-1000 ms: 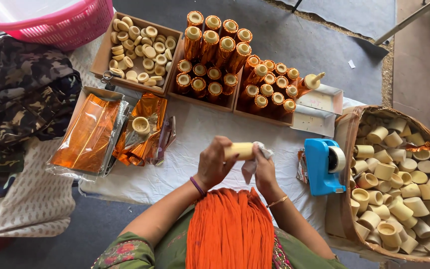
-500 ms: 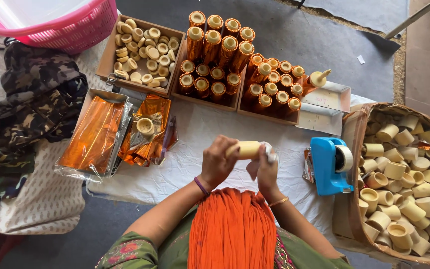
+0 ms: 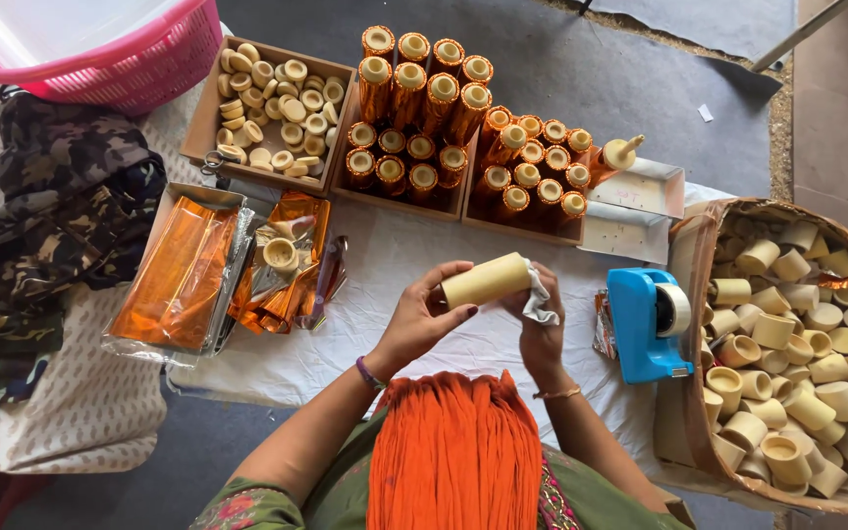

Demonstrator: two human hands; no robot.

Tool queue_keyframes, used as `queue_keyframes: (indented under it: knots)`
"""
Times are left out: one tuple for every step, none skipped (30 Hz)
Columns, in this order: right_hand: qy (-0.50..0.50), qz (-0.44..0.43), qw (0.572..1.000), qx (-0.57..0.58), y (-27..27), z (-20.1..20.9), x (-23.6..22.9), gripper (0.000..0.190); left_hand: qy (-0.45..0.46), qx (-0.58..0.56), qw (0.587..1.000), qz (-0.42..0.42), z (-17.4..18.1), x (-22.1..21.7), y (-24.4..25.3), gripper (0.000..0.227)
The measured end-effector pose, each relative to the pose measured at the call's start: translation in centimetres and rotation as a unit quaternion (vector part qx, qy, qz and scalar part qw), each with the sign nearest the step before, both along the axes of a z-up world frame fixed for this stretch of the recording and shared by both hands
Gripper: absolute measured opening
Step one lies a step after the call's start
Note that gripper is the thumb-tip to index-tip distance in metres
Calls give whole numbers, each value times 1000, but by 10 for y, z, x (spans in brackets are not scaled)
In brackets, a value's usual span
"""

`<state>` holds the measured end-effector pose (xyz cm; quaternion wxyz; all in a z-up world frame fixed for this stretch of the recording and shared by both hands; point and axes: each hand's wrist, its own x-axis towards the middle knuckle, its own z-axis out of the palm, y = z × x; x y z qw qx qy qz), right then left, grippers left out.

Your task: The person wraps wooden cylindrical parts in gold foil, applies glue, and wipes them as part of a manufacturing or gift-wrapping process.

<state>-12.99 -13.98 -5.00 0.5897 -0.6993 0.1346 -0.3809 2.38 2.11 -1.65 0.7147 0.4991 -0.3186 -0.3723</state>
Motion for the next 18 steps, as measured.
queue_keyframes:
  knots:
    - [-6,26,999,41,-5,0,-2,24,36,-5,999,-12,-4,-2,1,53]
    - [-12,54,995,81,-10,-1,-4,23,72,-10,997,-23,-8,-3,2,55]
    - [-11,54,995,81,-12,0,-5,23,74,-10,997,-22,-17,-2,2,55]
    - [-11,83,994,71,-14,1,-7,22,112,-4,991,-67,-26,-2,2,58]
    - [-11,111,992,60,-15,2,-9,22,150,3,982,-111,-36,-2,2,62]
    - [-9,112,992,60,-11,8,-6,22,152,1,982,-110,-19,-3,3,62]
    - [3,114,991,68,-8,15,-3,23,83,42,989,-114,-2,-5,4,72]
    - [14,115,990,75,-4,21,0,24,13,82,990,-117,16,-6,5,82]
    - [15,116,990,74,1,19,4,24,13,80,990,-116,18,-9,3,82]
    - [13,87,987,134,7,16,8,27,-109,98,987,-62,20,-12,1,88]
    - [10,57,979,194,12,13,12,29,-229,113,967,-6,23,-15,0,94]
    - [8,56,980,192,8,-8,10,29,-230,110,967,-6,20,-19,-2,94]
    - [4,41,965,258,4,-30,8,32,-248,72,965,43,17,-22,-3,85]
    - [0,25,946,324,1,-52,6,35,-264,35,959,93,14,-26,-4,77]
    - [-2,25,946,323,8,-58,4,35,-265,33,959,92,10,-27,-9,77]
    - [8,37,938,344,15,-64,2,39,-234,60,964,115,6,-29,-12,70]
    - [17,48,930,364,23,-71,0,44,-202,86,966,138,1,-30,-16,63]
    - [17,49,930,365,37,-47,6,44,-203,87,966,138,-8,-26,-20,63]
